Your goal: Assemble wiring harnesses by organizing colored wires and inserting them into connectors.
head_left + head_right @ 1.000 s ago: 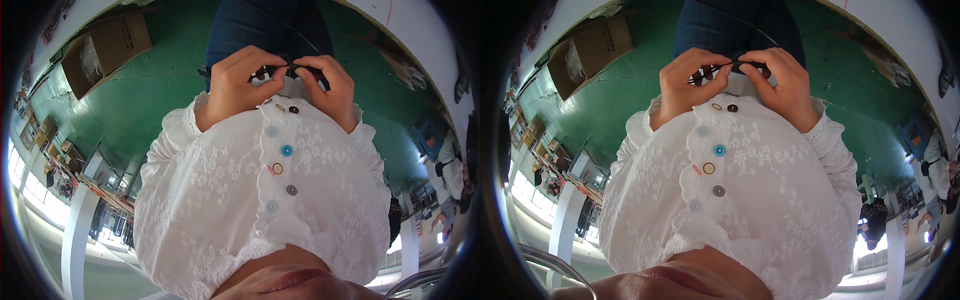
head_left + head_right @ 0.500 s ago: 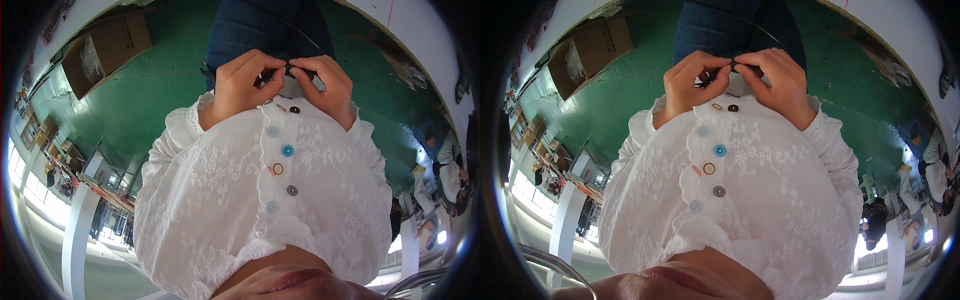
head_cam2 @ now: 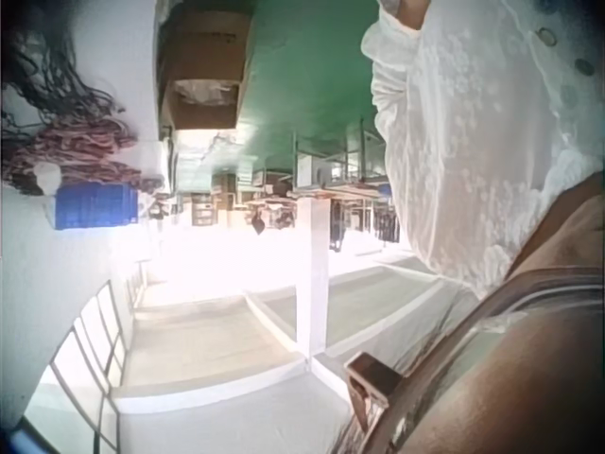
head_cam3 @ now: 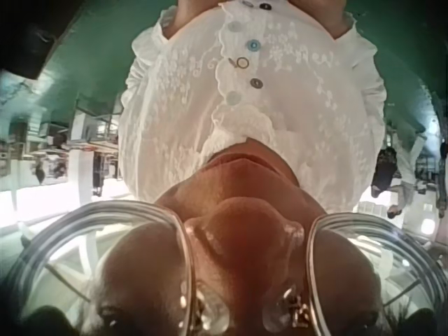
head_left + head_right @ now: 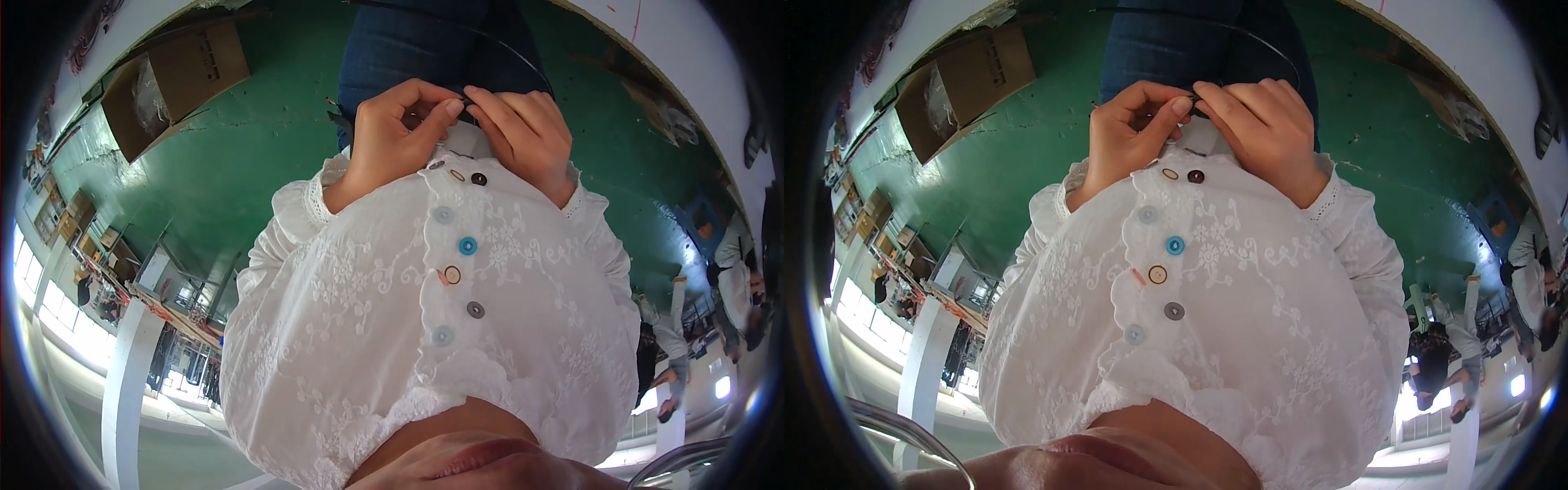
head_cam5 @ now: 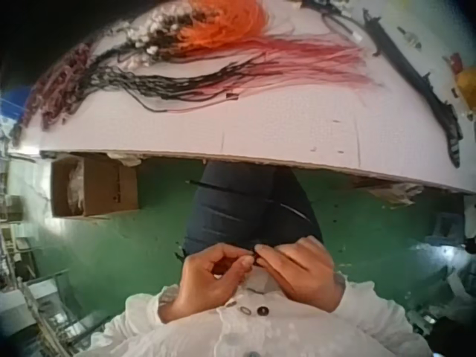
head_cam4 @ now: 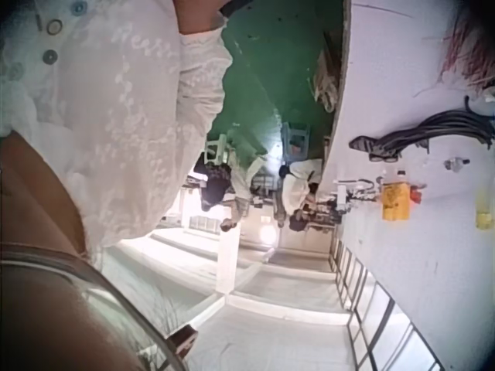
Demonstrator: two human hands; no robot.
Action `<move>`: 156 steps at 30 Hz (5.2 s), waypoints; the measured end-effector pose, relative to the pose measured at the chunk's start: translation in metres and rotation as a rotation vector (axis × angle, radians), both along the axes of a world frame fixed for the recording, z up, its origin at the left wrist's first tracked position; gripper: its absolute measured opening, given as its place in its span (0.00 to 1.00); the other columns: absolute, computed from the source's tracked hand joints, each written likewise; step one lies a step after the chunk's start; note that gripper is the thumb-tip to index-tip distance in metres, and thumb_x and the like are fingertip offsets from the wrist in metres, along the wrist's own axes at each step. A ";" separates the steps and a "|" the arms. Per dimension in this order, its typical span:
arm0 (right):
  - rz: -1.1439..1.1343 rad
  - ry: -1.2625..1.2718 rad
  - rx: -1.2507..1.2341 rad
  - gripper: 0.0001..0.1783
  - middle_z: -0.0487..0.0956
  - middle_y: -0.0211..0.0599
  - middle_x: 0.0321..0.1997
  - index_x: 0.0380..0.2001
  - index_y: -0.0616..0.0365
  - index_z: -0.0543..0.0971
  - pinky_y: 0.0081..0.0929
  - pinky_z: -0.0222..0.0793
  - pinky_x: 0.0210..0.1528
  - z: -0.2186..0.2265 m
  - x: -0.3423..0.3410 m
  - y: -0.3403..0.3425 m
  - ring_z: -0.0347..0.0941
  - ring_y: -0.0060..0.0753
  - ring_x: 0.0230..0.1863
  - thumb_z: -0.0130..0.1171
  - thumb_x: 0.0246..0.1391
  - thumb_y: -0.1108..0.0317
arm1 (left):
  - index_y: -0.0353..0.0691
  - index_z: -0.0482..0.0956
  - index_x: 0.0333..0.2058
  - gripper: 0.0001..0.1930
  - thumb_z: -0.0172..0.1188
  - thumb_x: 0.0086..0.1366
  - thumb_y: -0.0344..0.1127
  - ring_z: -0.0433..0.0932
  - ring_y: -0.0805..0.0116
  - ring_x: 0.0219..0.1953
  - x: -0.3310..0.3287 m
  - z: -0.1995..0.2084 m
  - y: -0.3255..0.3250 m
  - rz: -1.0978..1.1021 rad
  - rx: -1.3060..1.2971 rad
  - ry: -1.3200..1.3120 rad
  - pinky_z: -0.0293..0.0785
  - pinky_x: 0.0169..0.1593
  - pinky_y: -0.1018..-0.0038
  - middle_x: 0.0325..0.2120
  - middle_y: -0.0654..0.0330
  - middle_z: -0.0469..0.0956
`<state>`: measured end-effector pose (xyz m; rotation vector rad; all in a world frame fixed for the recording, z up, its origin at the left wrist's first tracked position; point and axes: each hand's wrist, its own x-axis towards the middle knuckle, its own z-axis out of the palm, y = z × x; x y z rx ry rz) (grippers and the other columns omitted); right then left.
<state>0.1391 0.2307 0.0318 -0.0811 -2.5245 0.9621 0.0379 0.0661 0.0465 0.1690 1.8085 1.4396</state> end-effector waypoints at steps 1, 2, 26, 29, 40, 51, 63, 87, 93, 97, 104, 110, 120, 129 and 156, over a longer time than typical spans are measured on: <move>-0.009 0.007 -0.006 0.17 0.83 0.33 0.33 0.42 0.59 0.88 0.27 0.67 0.30 0.000 -0.001 0.000 0.74 0.32 0.27 0.74 0.46 0.77 | 0.33 0.85 0.40 0.08 0.69 0.67 0.31 0.80 0.79 0.27 0.000 0.000 0.000 0.013 0.030 -0.025 0.76 0.32 0.82 0.29 0.61 0.85; -0.009 0.007 -0.006 0.17 0.83 0.33 0.33 0.42 0.59 0.88 0.27 0.67 0.30 -0.001 -0.001 0.000 0.74 0.32 0.27 0.74 0.46 0.77 | 0.33 0.85 0.40 0.08 0.69 0.67 0.31 0.80 0.79 0.27 -0.001 0.000 0.000 0.013 0.030 -0.025 0.76 0.32 0.82 0.29 0.61 0.85; 0.079 -0.422 -0.437 0.13 0.85 0.36 0.36 0.42 0.57 0.88 0.27 0.73 0.44 0.005 0.019 0.015 0.77 0.33 0.38 0.72 0.51 0.74 | 0.36 0.86 0.39 0.07 0.67 0.66 0.33 0.82 0.65 0.27 -0.003 -0.008 -0.019 -0.346 0.024 0.145 0.76 0.32 0.72 0.28 0.56 0.84; 0.133 -0.439 -0.419 0.12 0.86 0.35 0.36 0.40 0.58 0.88 0.27 0.73 0.43 0.005 0.017 0.016 0.77 0.32 0.38 0.73 0.51 0.74 | 0.36 0.86 0.39 0.07 0.68 0.66 0.32 0.81 0.64 0.27 -0.003 -0.009 -0.022 -0.380 0.023 0.225 0.76 0.32 0.72 0.28 0.56 0.84; 0.210 -0.418 -0.583 0.13 0.87 0.33 0.37 0.40 0.56 0.89 0.29 0.71 0.47 -0.003 0.025 0.016 0.80 0.32 0.38 0.74 0.48 0.75 | 0.35 0.86 0.39 0.06 0.68 0.66 0.31 0.80 0.65 0.27 0.003 -0.005 -0.025 -0.402 0.036 0.201 0.74 0.31 0.73 0.28 0.56 0.83; 0.342 -0.212 -0.317 0.17 0.86 0.31 0.36 0.41 0.54 0.89 0.30 0.69 0.45 -0.005 0.020 0.020 0.80 0.33 0.36 0.75 0.44 0.75 | 0.35 0.86 0.40 0.07 0.67 0.67 0.31 0.79 0.70 0.27 0.003 -0.008 -0.027 -0.458 0.035 0.059 0.74 0.32 0.75 0.29 0.57 0.84; 0.307 -0.194 -0.311 0.20 0.86 0.30 0.37 0.43 0.52 0.88 0.28 0.68 0.42 -0.004 0.022 0.015 0.79 0.31 0.36 0.75 0.43 0.76 | 0.32 0.86 0.46 0.10 0.63 0.70 0.30 0.82 0.78 0.36 -0.012 -0.015 -0.030 -0.341 0.102 -0.530 0.75 0.42 0.82 0.36 0.59 0.88; -0.036 -0.061 -0.150 0.15 0.83 0.43 0.48 0.50 0.55 0.84 0.32 0.74 0.54 -0.066 -0.099 0.028 0.80 0.41 0.50 0.67 0.60 0.66 | 0.32 0.85 0.46 0.11 0.65 0.70 0.34 0.77 0.77 0.35 -0.028 -0.008 -0.033 -0.547 0.059 -0.031 0.73 0.39 0.78 0.37 0.61 0.83; 0.223 -0.030 -0.056 0.14 0.84 0.38 0.39 0.48 0.54 0.85 0.32 0.75 0.45 -0.082 -0.134 0.030 0.81 0.41 0.39 0.68 0.58 0.68 | 0.34 0.86 0.46 0.10 0.67 0.67 0.29 0.81 0.73 0.37 -0.031 -0.027 -0.031 -0.134 0.140 0.203 0.77 0.42 0.77 0.40 0.59 0.83; 0.314 -0.076 -0.412 0.15 0.84 0.37 0.38 0.48 0.57 0.85 0.24 0.72 0.38 -0.021 -0.099 0.016 0.79 0.34 0.36 0.66 0.56 0.79 | 0.31 0.83 0.49 0.13 0.66 0.65 0.21 0.83 0.69 0.42 -0.054 0.004 -0.028 0.338 0.256 0.394 0.78 0.47 0.78 0.43 0.55 0.83; 0.308 -0.041 -0.342 0.19 0.85 0.34 0.40 0.48 0.56 0.85 0.24 0.73 0.39 0.001 -0.087 0.021 0.79 0.32 0.37 0.66 0.53 0.82 | 0.30 0.85 0.42 0.13 0.69 0.58 0.16 0.85 0.66 0.37 -0.067 0.032 -0.024 -0.016 0.314 0.763 0.80 0.42 0.76 0.38 0.53 0.86; 0.289 -0.057 -0.273 0.21 0.84 0.35 0.38 0.49 0.55 0.86 0.25 0.74 0.38 0.008 -0.085 0.024 0.78 0.32 0.37 0.67 0.51 0.83 | 0.34 0.88 0.39 0.10 0.73 0.57 0.21 0.85 0.70 0.31 -0.065 0.042 -0.019 0.013 0.235 0.842 0.80 0.36 0.80 0.32 0.57 0.87; 0.124 0.077 0.020 0.24 0.80 0.32 0.33 0.49 0.51 0.87 0.27 0.71 0.33 0.019 -0.078 0.016 0.74 0.33 0.32 0.71 0.46 0.81 | 0.33 0.87 0.36 0.06 0.71 0.58 0.22 0.84 0.76 0.29 -0.064 0.041 -0.021 0.115 0.029 0.690 0.80 0.33 0.81 0.27 0.60 0.85; 0.114 -0.004 -0.044 0.19 0.80 0.32 0.33 0.47 0.52 0.88 0.27 0.70 0.34 0.030 -0.069 0.012 0.73 0.32 0.32 0.71 0.50 0.76 | 0.33 0.80 0.31 0.04 0.67 0.58 0.22 0.75 0.83 0.24 -0.065 0.035 -0.018 0.055 -0.076 0.752 0.71 0.28 0.84 0.25 0.67 0.79; 0.247 -0.120 -0.212 0.14 0.77 0.31 0.30 0.44 0.53 0.88 0.26 0.65 0.34 0.032 -0.048 0.035 0.69 0.31 0.32 0.67 0.54 0.75 | 0.38 0.73 0.30 0.07 0.58 0.69 0.31 0.63 0.80 0.26 -0.071 0.028 -0.022 -0.307 0.421 -0.209 0.59 0.28 0.80 0.27 0.69 0.67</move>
